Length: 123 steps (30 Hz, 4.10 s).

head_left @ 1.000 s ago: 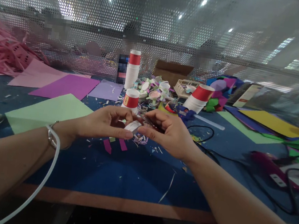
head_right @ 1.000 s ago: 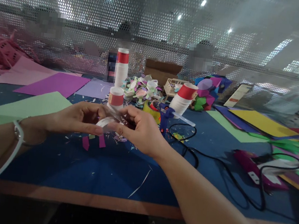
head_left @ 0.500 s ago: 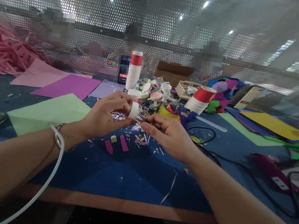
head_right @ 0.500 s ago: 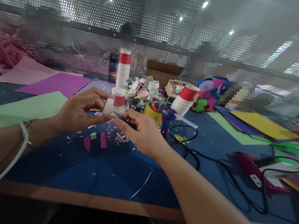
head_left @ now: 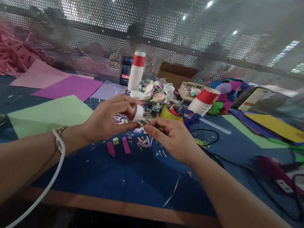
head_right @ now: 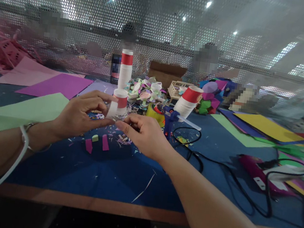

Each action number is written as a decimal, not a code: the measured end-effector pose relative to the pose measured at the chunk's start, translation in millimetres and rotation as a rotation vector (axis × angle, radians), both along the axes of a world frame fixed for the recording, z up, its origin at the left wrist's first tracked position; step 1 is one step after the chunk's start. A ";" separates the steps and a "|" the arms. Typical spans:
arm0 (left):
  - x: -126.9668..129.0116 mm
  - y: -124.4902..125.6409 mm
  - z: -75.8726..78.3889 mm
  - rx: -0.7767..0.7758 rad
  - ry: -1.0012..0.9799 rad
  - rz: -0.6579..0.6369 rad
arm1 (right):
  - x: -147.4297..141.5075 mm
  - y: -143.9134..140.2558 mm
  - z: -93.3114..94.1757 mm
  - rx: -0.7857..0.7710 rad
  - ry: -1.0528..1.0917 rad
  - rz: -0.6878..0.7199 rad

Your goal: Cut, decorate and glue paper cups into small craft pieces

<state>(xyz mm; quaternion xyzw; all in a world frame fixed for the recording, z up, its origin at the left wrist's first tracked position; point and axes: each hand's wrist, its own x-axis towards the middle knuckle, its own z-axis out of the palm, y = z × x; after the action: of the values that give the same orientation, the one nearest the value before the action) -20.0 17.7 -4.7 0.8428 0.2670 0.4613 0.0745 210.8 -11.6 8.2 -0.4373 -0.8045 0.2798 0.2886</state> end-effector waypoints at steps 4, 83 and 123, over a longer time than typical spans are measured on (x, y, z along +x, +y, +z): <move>0.8 -1.7 0.4 -0.045 -0.018 -0.004 | 0.9 1.0 -1.7 -0.007 0.002 0.001; -1.5 -4.4 7.5 0.189 0.171 -0.070 | 5.7 2.6 4.4 -0.038 0.066 0.029; 11.0 -10.1 3.3 -1.012 0.054 -0.425 | -2.6 3.2 -1.9 -0.397 0.351 0.133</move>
<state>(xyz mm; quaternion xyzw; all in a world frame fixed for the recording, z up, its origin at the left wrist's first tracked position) -9.1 7.6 -1.4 0.7487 0.2813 0.2283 0.5551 208.2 -8.5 6.3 -0.3764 -0.6985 0.5219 0.3130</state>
